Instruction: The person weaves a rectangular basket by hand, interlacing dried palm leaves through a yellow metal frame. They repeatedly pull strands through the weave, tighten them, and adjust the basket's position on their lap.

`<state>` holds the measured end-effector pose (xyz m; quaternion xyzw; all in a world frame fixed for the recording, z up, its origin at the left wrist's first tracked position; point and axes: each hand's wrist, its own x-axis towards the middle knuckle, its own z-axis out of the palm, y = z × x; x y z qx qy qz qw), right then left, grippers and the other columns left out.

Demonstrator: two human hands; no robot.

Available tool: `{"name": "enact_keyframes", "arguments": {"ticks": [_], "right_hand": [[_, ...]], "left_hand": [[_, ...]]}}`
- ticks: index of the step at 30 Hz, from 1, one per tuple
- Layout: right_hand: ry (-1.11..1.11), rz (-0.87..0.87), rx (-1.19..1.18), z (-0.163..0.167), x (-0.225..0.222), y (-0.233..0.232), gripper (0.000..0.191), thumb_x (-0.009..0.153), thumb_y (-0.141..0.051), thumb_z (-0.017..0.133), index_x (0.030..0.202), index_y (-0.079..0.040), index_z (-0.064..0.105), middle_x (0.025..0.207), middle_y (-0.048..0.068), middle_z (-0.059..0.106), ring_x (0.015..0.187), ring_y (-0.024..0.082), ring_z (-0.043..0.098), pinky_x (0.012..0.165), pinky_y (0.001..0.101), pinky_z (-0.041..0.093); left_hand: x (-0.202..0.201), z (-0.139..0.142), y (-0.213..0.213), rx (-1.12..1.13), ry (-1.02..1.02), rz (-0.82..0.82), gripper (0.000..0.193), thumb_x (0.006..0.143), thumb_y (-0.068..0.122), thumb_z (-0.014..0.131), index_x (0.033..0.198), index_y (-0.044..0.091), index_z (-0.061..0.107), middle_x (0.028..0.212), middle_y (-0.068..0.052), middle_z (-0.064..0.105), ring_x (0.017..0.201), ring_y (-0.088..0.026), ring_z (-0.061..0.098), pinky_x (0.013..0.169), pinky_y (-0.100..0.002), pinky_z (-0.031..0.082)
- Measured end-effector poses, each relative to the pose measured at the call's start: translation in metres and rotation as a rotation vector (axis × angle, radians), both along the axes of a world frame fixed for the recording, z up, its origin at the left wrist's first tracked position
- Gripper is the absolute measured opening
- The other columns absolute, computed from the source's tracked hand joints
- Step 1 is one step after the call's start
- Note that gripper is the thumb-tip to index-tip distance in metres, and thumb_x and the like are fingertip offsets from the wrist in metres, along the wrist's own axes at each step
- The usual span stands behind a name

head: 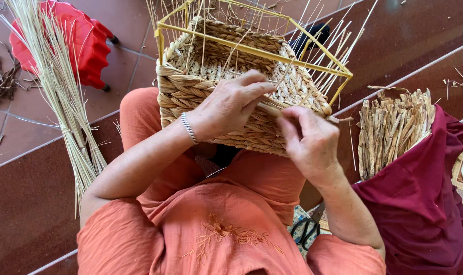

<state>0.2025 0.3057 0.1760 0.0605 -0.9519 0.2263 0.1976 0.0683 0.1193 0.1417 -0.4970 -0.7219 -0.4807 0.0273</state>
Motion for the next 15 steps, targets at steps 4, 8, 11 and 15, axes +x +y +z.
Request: {"name": "enact_keyframes", "arguments": {"ticks": [4,8,11,15], "right_hand": [[0.226,0.051,0.425,0.007,-0.016,0.001,0.013,0.098,-0.007,0.081,0.105,-0.003,0.071,0.095,0.008,0.067,0.084,0.023,0.063,0.068,0.0373,0.050],[0.299,0.050,0.761,0.025,-0.028,-0.004,0.004,0.101,-0.009,0.076,0.099,-0.006,0.074,0.084,0.004,0.068,0.072,0.018,0.062,0.058,0.0343,0.047],[-0.469,0.028,0.527,0.048,-0.037,0.001,0.018,0.108,-0.016,0.062,0.097,-0.005,0.071,0.074,0.006,0.067,0.060,0.018,0.065,0.050,0.0351,0.053],[-0.594,0.213,0.248,0.063,-0.076,0.026,0.014,0.095,-0.022,0.070,0.095,-0.009,0.075,0.064,0.008,0.068,0.058,0.021,0.066,0.055,0.0359,0.052]], "left_hand": [[0.000,0.007,-0.006,0.001,0.056,-0.086,0.045,0.087,0.004,0.067,0.132,-0.001,0.062,0.124,-0.019,0.064,0.110,-0.037,0.065,0.091,-0.046,0.053],[0.004,0.014,0.001,-0.154,-0.055,-0.067,0.026,0.093,0.011,0.070,0.118,0.004,0.066,0.110,-0.014,0.068,0.105,-0.036,0.065,0.087,-0.045,0.053],[0.010,0.016,0.009,-0.231,0.031,0.007,0.026,0.084,0.020,0.074,0.100,0.003,0.062,0.101,-0.015,0.065,0.098,-0.037,0.063,0.082,-0.047,0.051],[0.019,0.010,0.016,-0.123,0.147,0.097,0.036,0.087,0.031,0.076,0.095,0.002,0.056,0.092,-0.015,0.057,0.087,-0.035,0.058,0.076,-0.045,0.050]]}}
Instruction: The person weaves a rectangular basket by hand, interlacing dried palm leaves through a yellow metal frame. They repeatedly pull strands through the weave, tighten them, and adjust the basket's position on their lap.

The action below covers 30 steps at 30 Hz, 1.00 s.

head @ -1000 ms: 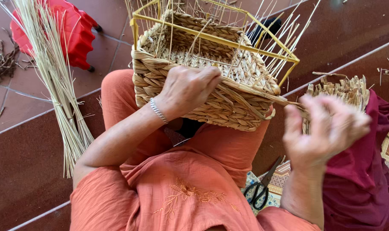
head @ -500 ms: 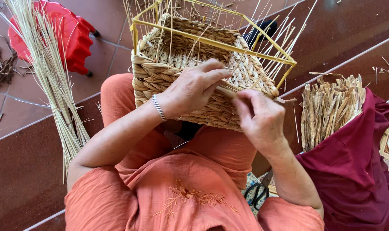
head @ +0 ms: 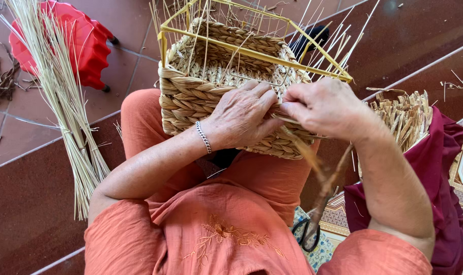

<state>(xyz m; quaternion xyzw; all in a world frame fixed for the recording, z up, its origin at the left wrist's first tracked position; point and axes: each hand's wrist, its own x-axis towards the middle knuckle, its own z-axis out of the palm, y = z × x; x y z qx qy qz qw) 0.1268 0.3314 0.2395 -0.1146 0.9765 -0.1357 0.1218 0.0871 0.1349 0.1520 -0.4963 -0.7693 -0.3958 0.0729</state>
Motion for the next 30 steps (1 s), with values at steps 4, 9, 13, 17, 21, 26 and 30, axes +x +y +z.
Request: {"name": "enact_keyframes", "arguments": {"ticks": [4,9,13,17,21,26,30], "right_hand": [[-0.380,-0.249,-0.339,-0.006,-0.010,0.016,0.019,0.095,-0.025,0.067,0.098,-0.008,0.075,0.064,0.003,0.070,0.054,0.008,0.066,0.045,0.0260,0.051],[-0.574,-0.367,-0.547,-0.019,-0.004,0.024,0.019,0.094,-0.024,0.067,0.098,-0.008,0.076,0.062,0.002,0.067,0.044,0.007,0.051,0.041,0.0256,0.042],[-0.515,-0.300,-0.588,-0.024,0.001,0.027,0.018,0.096,-0.022,0.066,0.099,-0.007,0.074,0.065,0.000,0.068,0.046,0.004,0.051,0.042,0.0224,0.042],[-0.519,-0.264,-0.639,-0.029,0.001,0.030,0.019,0.099,-0.021,0.065,0.095,-0.004,0.072,0.066,0.000,0.068,0.047,0.004,0.051,0.042,0.0218,0.041],[-0.506,-0.302,-0.578,-0.041,0.000,0.038,0.017,0.096,-0.019,0.064,0.100,-0.008,0.075,0.065,0.000,0.067,0.046,0.005,0.051,0.041,0.0226,0.042],[-0.466,-0.344,-0.634,-0.041,0.030,0.074,0.016,0.096,-0.017,0.065,0.102,-0.006,0.075,0.066,-0.002,0.066,0.048,0.005,0.054,0.041,0.0229,0.043],[-0.222,-0.232,-0.544,-0.038,0.038,0.071,0.015,0.096,-0.018,0.068,0.100,-0.005,0.074,0.068,0.003,0.068,0.052,0.007,0.057,0.046,0.0246,0.046]], "left_hand": [[0.004,-0.011,0.007,-0.034,0.177,0.084,0.022,0.096,0.022,0.070,0.098,0.005,0.055,0.092,-0.011,0.056,0.087,-0.027,0.059,0.070,-0.038,0.051],[-0.001,-0.022,0.007,-0.045,0.327,0.057,0.017,0.092,0.017,0.067,0.097,0.007,0.054,0.092,-0.007,0.055,0.090,-0.023,0.059,0.069,-0.034,0.053],[0.002,-0.024,0.007,-0.062,0.328,0.027,0.018,0.090,0.017,0.066,0.100,0.006,0.057,0.093,-0.008,0.057,0.093,-0.024,0.059,0.073,-0.035,0.054],[0.002,-0.026,-0.001,-0.047,0.444,0.037,0.056,0.089,0.019,0.062,0.136,-0.010,0.056,0.103,-0.011,0.062,0.098,-0.025,0.060,0.078,-0.035,0.056],[-0.001,-0.026,-0.007,0.017,0.491,-0.006,0.062,0.093,0.019,0.062,0.147,-0.009,0.050,0.118,-0.013,0.064,0.101,-0.023,0.061,0.077,-0.034,0.056],[0.024,-0.026,0.023,0.063,0.616,-0.039,0.050,0.092,0.020,0.067,0.136,-0.003,0.064,0.136,-0.015,0.063,0.094,-0.018,0.062,0.072,-0.031,0.056],[0.022,-0.029,0.017,0.136,0.601,-0.106,0.032,0.092,0.017,0.069,0.121,0.004,0.066,0.143,-0.014,0.059,0.109,-0.020,0.067,0.080,-0.033,0.059]]}}
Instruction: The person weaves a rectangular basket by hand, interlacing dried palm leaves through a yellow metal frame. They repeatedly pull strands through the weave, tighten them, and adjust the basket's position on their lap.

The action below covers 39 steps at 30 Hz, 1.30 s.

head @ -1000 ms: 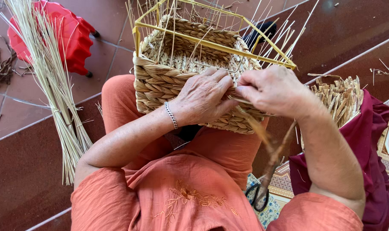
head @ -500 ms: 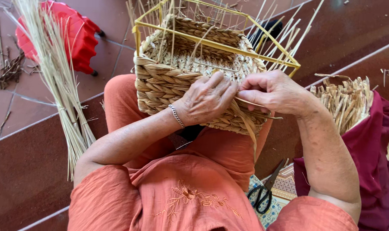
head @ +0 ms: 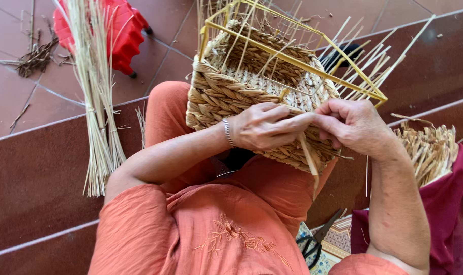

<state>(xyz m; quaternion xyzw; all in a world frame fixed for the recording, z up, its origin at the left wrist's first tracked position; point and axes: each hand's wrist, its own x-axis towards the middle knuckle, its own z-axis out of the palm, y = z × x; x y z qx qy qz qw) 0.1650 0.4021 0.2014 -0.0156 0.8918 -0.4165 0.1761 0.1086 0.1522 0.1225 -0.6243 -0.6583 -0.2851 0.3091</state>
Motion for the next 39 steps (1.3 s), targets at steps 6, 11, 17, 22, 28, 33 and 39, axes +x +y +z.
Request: {"name": "enact_keyframes", "arguments": {"ticks": [6,11,17,22,28,33,39], "right_hand": [[0.579,-0.018,0.660,-0.023,-0.005,-0.076,0.020,0.099,-0.023,0.076,0.084,-0.011,0.070,0.065,0.005,0.068,0.051,0.016,0.062,0.053,0.0322,0.051],[0.631,-0.131,0.726,-0.024,0.026,-0.079,0.032,0.092,-0.035,0.083,0.077,-0.011,0.070,0.063,0.008,0.067,0.056,0.023,0.065,0.054,0.0385,0.050],[0.578,-0.396,0.156,-0.053,0.091,-0.016,0.021,0.103,-0.027,0.074,0.102,-0.006,0.074,0.090,0.010,0.074,0.078,0.016,0.072,0.067,0.0288,0.053],[0.336,-0.859,-0.452,-0.132,0.129,0.082,0.033,0.112,-0.029,0.061,0.098,-0.002,0.076,0.092,0.002,0.076,0.083,0.008,0.068,0.079,0.0236,0.054],[0.366,-1.012,0.643,-0.200,0.128,0.180,0.007,0.093,-0.012,0.077,0.097,-0.007,0.076,0.094,0.011,0.073,0.088,0.024,0.066,0.081,0.0379,0.052],[0.427,-0.902,1.055,-0.211,0.116,0.197,0.016,0.084,-0.012,0.080,0.098,-0.008,0.073,0.103,0.014,0.066,0.100,0.032,0.061,0.082,0.0421,0.052],[0.327,-0.990,1.036,-0.205,0.105,0.198,0.013,0.083,-0.010,0.081,0.086,-0.010,0.068,0.098,0.012,0.065,0.099,0.032,0.061,0.082,0.0452,0.051]], "left_hand": [[-0.030,-0.007,-0.044,0.034,-0.485,0.093,0.012,0.100,0.012,0.067,0.110,0.010,0.061,0.123,-0.012,0.063,0.106,-0.025,0.069,0.085,-0.037,0.060],[-0.029,-0.001,-0.018,-0.066,-0.673,0.189,0.017,0.105,0.014,0.066,0.118,0.008,0.058,0.095,-0.008,0.068,0.076,-0.024,0.068,0.061,-0.038,0.052],[-0.029,0.019,-0.003,-0.140,-0.636,0.305,0.023,0.103,0.015,0.071,0.125,0.015,0.064,0.072,-0.005,0.067,0.057,-0.022,0.063,0.051,-0.039,0.045],[-0.032,0.043,-0.006,-0.221,-0.720,0.187,0.017,0.102,0.010,0.076,0.118,0.010,0.069,0.102,-0.009,0.076,0.080,-0.023,0.074,0.070,-0.035,0.055],[-0.028,0.052,-0.003,-0.293,-0.722,0.233,0.017,0.104,0.009,0.076,0.120,0.008,0.072,0.103,-0.009,0.074,0.078,-0.021,0.073,0.074,-0.033,0.055],[-0.024,0.051,0.002,-0.287,-0.727,0.285,0.015,0.104,0.009,0.076,0.118,0.007,0.072,0.101,-0.010,0.074,0.079,-0.021,0.072,0.071,-0.032,0.053],[-0.023,0.046,0.000,-0.266,-0.688,0.289,0.013,0.103,0.008,0.075,0.116,0.007,0.071,0.103,-0.010,0.075,0.081,-0.023,0.071,0.072,-0.033,0.053]]}}
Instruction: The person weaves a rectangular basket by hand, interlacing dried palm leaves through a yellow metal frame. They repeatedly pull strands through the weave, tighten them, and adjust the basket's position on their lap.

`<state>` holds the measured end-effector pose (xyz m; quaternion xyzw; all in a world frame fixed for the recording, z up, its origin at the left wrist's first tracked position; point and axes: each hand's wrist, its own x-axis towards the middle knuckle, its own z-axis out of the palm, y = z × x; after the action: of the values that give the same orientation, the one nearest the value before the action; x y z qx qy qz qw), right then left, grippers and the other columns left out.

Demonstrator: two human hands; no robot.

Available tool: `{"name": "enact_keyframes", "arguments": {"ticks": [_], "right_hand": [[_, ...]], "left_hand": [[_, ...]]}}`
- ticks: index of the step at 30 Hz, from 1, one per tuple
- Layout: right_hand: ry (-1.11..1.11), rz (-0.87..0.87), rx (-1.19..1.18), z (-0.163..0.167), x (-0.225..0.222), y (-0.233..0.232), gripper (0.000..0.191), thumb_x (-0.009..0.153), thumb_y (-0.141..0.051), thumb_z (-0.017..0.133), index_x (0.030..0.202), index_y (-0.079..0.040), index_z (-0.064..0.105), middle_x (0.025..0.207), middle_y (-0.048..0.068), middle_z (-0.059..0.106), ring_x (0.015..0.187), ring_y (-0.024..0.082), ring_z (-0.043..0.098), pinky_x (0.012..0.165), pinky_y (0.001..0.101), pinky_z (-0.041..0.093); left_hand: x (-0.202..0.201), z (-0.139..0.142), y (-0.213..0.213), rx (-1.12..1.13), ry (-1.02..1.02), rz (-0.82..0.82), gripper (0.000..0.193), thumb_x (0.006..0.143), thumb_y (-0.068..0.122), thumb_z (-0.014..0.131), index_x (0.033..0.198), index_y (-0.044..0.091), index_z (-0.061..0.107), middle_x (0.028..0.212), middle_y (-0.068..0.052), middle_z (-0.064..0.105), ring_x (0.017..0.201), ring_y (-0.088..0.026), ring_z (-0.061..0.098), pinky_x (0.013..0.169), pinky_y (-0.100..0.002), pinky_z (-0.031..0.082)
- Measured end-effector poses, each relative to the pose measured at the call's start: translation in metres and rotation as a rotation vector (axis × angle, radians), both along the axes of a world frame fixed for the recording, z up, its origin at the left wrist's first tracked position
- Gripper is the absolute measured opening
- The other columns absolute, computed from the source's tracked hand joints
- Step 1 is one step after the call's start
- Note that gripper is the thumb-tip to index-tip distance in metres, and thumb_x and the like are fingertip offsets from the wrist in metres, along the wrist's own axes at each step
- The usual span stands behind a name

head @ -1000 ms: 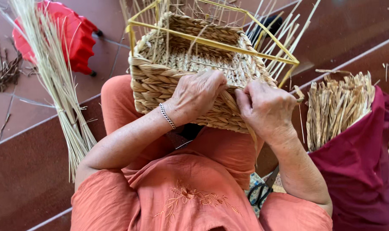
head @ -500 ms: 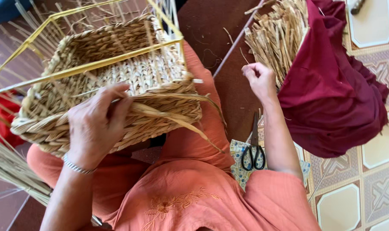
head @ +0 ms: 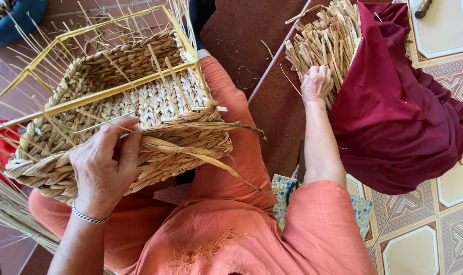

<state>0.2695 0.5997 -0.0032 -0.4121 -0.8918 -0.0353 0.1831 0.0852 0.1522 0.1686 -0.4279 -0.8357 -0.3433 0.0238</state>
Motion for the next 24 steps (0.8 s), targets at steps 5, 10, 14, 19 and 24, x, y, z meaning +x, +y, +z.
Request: {"name": "enact_keyframes", "arguments": {"ticks": [5,10,14,19,24], "right_hand": [[0.111,0.090,-0.070,0.003,0.003,-0.001,0.016,0.084,-0.007,0.081,0.080,-0.011,0.066,0.088,0.009,0.068,0.088,0.029,0.063,0.078,0.0411,0.051],[0.783,0.204,-1.186,0.033,-0.008,-0.031,0.019,0.094,-0.002,0.062,0.109,-0.010,0.055,0.085,0.004,0.069,0.061,0.008,0.063,0.053,0.0204,0.051],[0.853,0.541,-0.971,0.101,-0.010,-0.114,0.010,0.118,-0.007,0.066,0.124,0.000,0.062,0.093,0.006,0.068,0.079,0.006,0.062,0.067,0.0203,0.046],[0.501,0.958,-0.320,0.177,-0.020,-0.225,0.010,0.107,-0.012,0.077,0.111,-0.005,0.070,0.098,0.010,0.069,0.086,0.019,0.068,0.071,0.0299,0.053],[0.393,1.067,-0.286,0.183,-0.068,-0.277,0.013,0.097,-0.009,0.082,0.102,-0.007,0.070,0.094,0.008,0.068,0.087,0.027,0.067,0.080,0.0408,0.053]], "left_hand": [[-0.001,-0.004,-0.003,0.078,0.016,-0.032,0.014,0.103,0.007,0.074,0.117,0.007,0.069,0.108,-0.010,0.075,0.088,-0.025,0.074,0.076,-0.034,0.055],[0.000,-0.005,-0.010,0.108,-0.116,0.007,0.018,0.096,0.004,0.075,0.113,0.004,0.069,0.106,-0.013,0.074,0.070,-0.025,0.070,0.065,-0.034,0.054],[0.002,-0.013,-0.014,0.246,0.027,-0.023,0.019,0.099,0.002,0.076,0.114,0.005,0.064,0.107,-0.013,0.068,0.089,-0.030,0.070,0.076,-0.037,0.058],[0.008,-0.027,-0.023,0.223,0.222,-0.071,0.022,0.091,-0.001,0.073,0.109,0.004,0.062,0.113,-0.013,0.066,0.101,-0.029,0.070,0.082,-0.037,0.059],[0.011,-0.028,-0.035,0.163,0.307,-0.164,0.017,0.093,0.002,0.069,0.108,-0.001,0.061,0.128,-0.017,0.062,0.106,-0.029,0.068,0.085,-0.037,0.060]]}}
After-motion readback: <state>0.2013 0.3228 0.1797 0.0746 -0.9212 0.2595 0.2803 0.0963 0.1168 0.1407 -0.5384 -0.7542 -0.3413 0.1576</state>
